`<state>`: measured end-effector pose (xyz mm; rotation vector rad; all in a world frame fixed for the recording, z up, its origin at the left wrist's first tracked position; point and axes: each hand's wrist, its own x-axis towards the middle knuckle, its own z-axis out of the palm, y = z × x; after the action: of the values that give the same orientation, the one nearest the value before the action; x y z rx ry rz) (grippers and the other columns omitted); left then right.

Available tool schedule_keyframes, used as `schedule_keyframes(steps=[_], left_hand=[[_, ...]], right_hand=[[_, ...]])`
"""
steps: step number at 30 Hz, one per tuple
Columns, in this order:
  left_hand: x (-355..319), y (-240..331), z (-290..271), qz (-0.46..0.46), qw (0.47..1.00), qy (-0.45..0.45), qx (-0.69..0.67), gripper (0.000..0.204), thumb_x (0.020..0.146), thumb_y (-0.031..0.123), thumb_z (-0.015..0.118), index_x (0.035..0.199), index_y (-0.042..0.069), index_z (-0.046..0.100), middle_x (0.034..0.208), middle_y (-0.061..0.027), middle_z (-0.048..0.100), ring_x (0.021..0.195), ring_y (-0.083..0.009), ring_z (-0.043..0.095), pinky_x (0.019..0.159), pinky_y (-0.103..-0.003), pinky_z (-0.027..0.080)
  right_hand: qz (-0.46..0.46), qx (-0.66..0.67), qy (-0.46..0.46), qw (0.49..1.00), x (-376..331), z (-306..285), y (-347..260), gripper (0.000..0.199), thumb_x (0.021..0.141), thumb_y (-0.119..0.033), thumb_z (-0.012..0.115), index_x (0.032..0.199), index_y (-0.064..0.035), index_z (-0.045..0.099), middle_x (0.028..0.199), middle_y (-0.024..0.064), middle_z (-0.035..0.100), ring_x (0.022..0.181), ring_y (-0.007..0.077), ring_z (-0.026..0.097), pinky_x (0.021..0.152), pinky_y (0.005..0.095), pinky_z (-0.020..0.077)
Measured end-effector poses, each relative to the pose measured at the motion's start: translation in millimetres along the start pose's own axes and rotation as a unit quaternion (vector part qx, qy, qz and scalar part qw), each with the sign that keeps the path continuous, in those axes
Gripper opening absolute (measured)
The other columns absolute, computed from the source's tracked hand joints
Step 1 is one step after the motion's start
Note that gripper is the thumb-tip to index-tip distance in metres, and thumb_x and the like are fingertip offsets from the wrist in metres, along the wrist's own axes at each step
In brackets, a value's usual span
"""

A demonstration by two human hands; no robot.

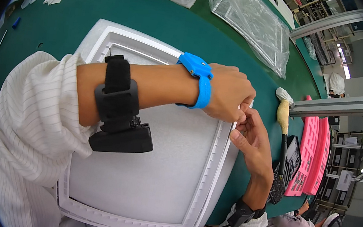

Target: Assemble a white plastic frame by hand and with a mallet, then place it in a plastic bag.

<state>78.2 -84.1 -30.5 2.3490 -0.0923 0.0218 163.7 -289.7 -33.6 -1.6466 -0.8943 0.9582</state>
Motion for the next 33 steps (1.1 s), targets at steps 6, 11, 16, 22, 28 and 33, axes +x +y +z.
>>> schedule_keyframes(steps=[6, 11, 16, 22, 28, 33], left_hand=[[3.3, -2.2, -2.0, 0.006, 1.0, -0.015, -0.01, 0.029, 0.081, 0.037, 0.072, 0.094, 0.012, 0.07, 0.107, -0.0135, 0.065, 0.11, -0.0316, 0.058, 0.09, -0.047, 0.049], [2.8, -2.1, -2.5, 0.004, 1.0, -0.015, -0.005, 0.029, 0.081, 0.038, 0.072, 0.095, 0.012, 0.07, 0.107, -0.013, 0.064, 0.111, -0.031, 0.058, 0.09, -0.046, 0.049], [3.0, -1.1, -2.5, -0.004, 1.0, -0.022, -0.007, 0.03, 0.081, 0.039, 0.072, 0.095, 0.013, 0.07, 0.107, -0.0127, 0.064, 0.111, -0.031, 0.058, 0.09, -0.046, 0.049], [2.5, -3.6, -0.4, -0.01, 1.0, -0.019, -0.003, 0.03, 0.081, 0.039, 0.073, 0.095, 0.013, 0.07, 0.107, -0.0126, 0.064, 0.11, -0.0308, 0.058, 0.089, -0.046, 0.049], [3.9, 6.3, -4.6, -0.012, 1.0, -0.017, 0.012, 0.03, 0.081, 0.04, 0.074, 0.095, 0.013, 0.069, 0.107, -0.0123, 0.064, 0.111, -0.0309, 0.057, 0.089, -0.046, 0.048], [7.1, -0.4, 0.8, 0.003, 1.0, -0.006, 0.014, 0.026, 0.081, 0.037, 0.075, 0.094, 0.014, 0.068, 0.105, -0.0109, 0.062, 0.109, -0.0306, 0.057, 0.089, -0.045, 0.047]], right_hand=[[0.003, -0.017, -0.001, 1.0, -0.7, 0.2, -2.2, 0.052, 0.09, -0.011, 0.072, 0.134, 0.0038, 0.048, 0.109, 0.0029, 0.052, 0.099, 0.0134, 0.047, 0.096, 0.0298, 0.04], [0.002, -0.033, -0.002, 0.999, -0.5, 0.4, -2.5, 0.052, 0.091, -0.01, 0.071, 0.135, 0.0038, 0.047, 0.109, 0.0033, 0.052, 0.099, 0.014, 0.047, 0.096, 0.0305, 0.0401], [0.0, -0.044, -0.002, 0.999, -2.0, 2.0, -3.1, 0.053, 0.091, -0.01, 0.07, 0.135, 0.0036, 0.046, 0.112, 0.0039, 0.052, 0.1, 0.0144, 0.047, 0.097, 0.0309, 0.0396], [0.005, -0.051, -0.01, 0.999, -1.3, 2.9, -3.0, 0.053, 0.091, -0.011, 0.069, 0.136, 0.0019, 0.045, 0.115, 0.0044, 0.051, 0.101, 0.0149, 0.046, 0.099, 0.0324, 0.0387], [-0.011, -0.055, -0.002, 0.998, -3.4, 1.6, -7.0, 0.051, 0.092, -0.013, 0.067, 0.136, 0.0005, 0.044, 0.114, 0.0041, 0.051, 0.103, 0.0151, 0.046, 0.099, 0.0326, 0.0386], [-0.001, -0.046, -0.007, 0.999, 0.2, 0.7, -3.1, 0.048, 0.092, -0.013, 0.068, 0.134, -0.0016, 0.047, 0.115, 0.004, 0.051, 0.107, 0.0156, 0.047, 0.101, 0.0332, 0.0384]])
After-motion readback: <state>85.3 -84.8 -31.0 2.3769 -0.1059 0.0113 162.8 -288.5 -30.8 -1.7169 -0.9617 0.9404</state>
